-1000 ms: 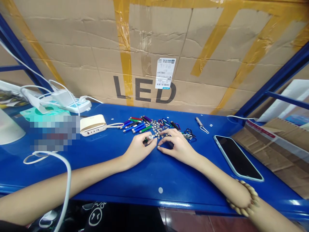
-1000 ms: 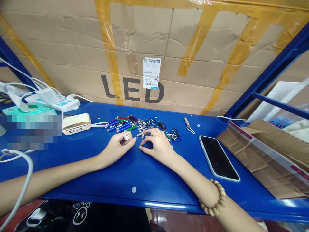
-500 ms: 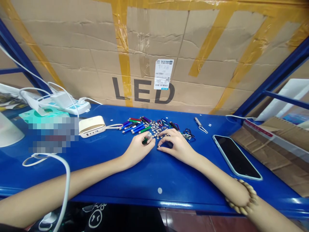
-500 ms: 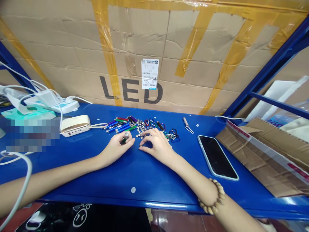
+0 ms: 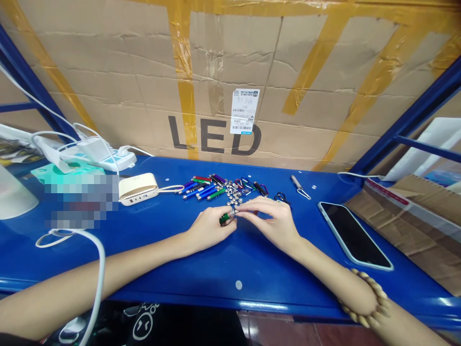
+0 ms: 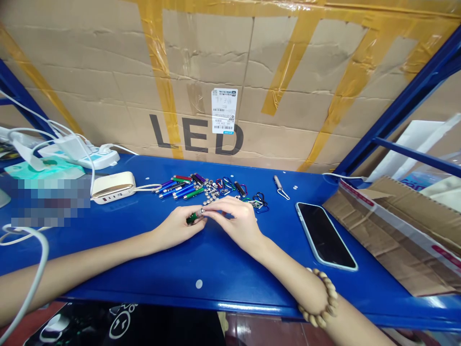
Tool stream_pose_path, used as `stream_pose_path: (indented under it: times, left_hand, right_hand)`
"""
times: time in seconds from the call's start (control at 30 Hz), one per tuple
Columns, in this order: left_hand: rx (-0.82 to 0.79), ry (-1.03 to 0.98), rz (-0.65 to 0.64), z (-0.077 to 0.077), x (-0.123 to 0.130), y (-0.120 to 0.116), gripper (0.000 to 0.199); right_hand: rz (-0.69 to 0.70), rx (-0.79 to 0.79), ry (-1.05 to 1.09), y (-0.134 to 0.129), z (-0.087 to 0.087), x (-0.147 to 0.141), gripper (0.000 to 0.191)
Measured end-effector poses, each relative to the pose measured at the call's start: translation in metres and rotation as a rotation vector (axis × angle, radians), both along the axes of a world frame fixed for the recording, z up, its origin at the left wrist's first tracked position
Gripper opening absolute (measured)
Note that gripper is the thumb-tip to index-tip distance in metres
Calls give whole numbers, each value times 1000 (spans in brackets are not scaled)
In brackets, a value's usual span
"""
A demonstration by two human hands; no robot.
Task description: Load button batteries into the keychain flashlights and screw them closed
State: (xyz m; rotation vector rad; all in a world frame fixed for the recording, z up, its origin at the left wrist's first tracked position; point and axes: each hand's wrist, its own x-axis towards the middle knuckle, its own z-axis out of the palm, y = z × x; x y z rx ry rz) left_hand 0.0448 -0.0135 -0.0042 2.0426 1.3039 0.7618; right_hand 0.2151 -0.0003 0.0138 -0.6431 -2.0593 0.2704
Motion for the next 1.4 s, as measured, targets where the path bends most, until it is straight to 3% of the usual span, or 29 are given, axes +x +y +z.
stream_pose_path:
  times: [0.43, 0.6, 0.8, 0.93, 1.13, 1.4]
  left_hand:
    - [-5, -65, -6, -3, -2, 3, 12]
    - [0, -97, -7, -3, -2, 3, 15]
    - [-1, -174, 90, 0, -1, 3, 24]
    - [-34, -261, 122, 2, -1, 1, 22]
    - [-87, -383, 106, 3, -1, 0, 24]
    - [-121, -405, 68, 1, -3, 0, 25]
  right_hand:
    - [57, 72, -58, 2, -4, 0, 13]
    - [28, 33, -90, 4, -4, 2, 11]
    - [-297, 31, -144, 14, 4, 15, 11]
    - [-465, -17, -410, 23, 3, 24, 14]
    - [-381, -67, -661, 30, -8, 25, 18]
    - [-371, -195, -565, 32, -7, 24, 7]
